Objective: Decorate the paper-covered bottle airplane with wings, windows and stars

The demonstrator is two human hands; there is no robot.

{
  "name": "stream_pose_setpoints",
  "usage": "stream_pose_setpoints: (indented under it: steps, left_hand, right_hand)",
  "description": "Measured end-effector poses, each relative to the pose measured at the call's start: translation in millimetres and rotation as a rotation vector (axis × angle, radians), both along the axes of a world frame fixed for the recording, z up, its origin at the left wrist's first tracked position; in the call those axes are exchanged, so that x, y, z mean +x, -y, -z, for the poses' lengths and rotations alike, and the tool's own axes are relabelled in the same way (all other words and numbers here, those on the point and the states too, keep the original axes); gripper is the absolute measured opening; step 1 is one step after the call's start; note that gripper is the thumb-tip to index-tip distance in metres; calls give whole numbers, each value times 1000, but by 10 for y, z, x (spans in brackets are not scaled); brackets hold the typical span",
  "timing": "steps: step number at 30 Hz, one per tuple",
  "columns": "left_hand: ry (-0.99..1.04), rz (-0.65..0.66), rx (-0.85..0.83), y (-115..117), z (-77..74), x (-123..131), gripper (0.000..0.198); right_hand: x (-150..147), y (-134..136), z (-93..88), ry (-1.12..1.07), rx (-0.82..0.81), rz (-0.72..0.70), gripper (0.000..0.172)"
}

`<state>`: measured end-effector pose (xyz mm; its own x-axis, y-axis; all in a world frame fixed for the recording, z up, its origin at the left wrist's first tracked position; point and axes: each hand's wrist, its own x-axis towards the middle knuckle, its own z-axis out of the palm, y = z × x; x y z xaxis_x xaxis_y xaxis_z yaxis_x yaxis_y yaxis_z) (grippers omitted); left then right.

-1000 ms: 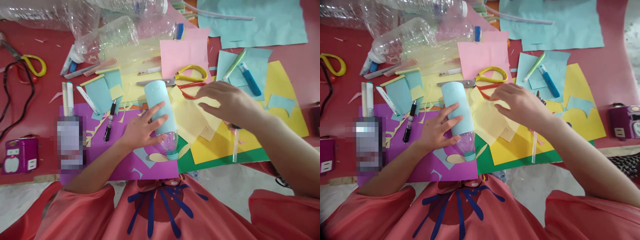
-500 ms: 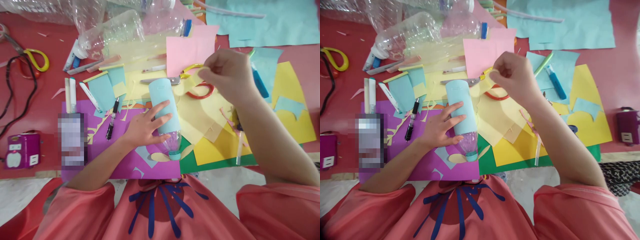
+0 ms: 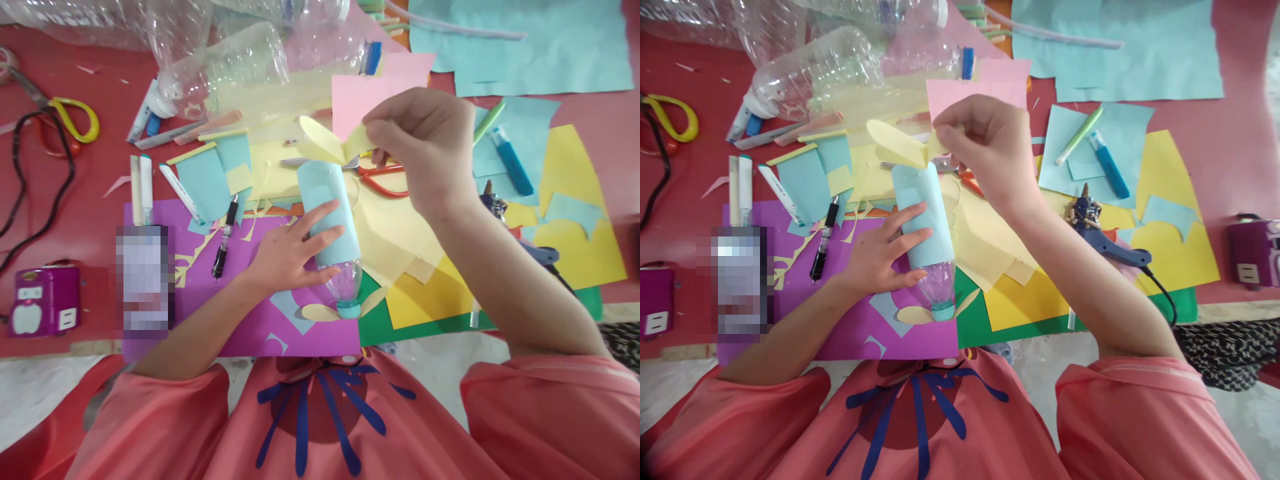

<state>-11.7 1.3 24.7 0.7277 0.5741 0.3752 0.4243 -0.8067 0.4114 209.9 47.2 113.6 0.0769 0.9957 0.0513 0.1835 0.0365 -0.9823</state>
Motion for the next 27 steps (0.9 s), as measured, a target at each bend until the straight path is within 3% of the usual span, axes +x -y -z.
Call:
stream_pose_setpoints:
  steps: [11,17,23,27]
  left_hand:
    - [-62,-23,-28,-11,-21,17,53]
    - [-65,-39,-74,-16,-24,29,54]
    - [-21,-15,34,-13,-15,20,54]
    - [-36,-12,11,-7,-17,20,56]
  right_hand:
    - [-102,41,126,12,-35,-76,26]
    - [-74,66,161,143,42,-66,19]
    - [-91,82,104,285,-21,-57,16]
    - [-96,90,67,292,-33,-86,14]
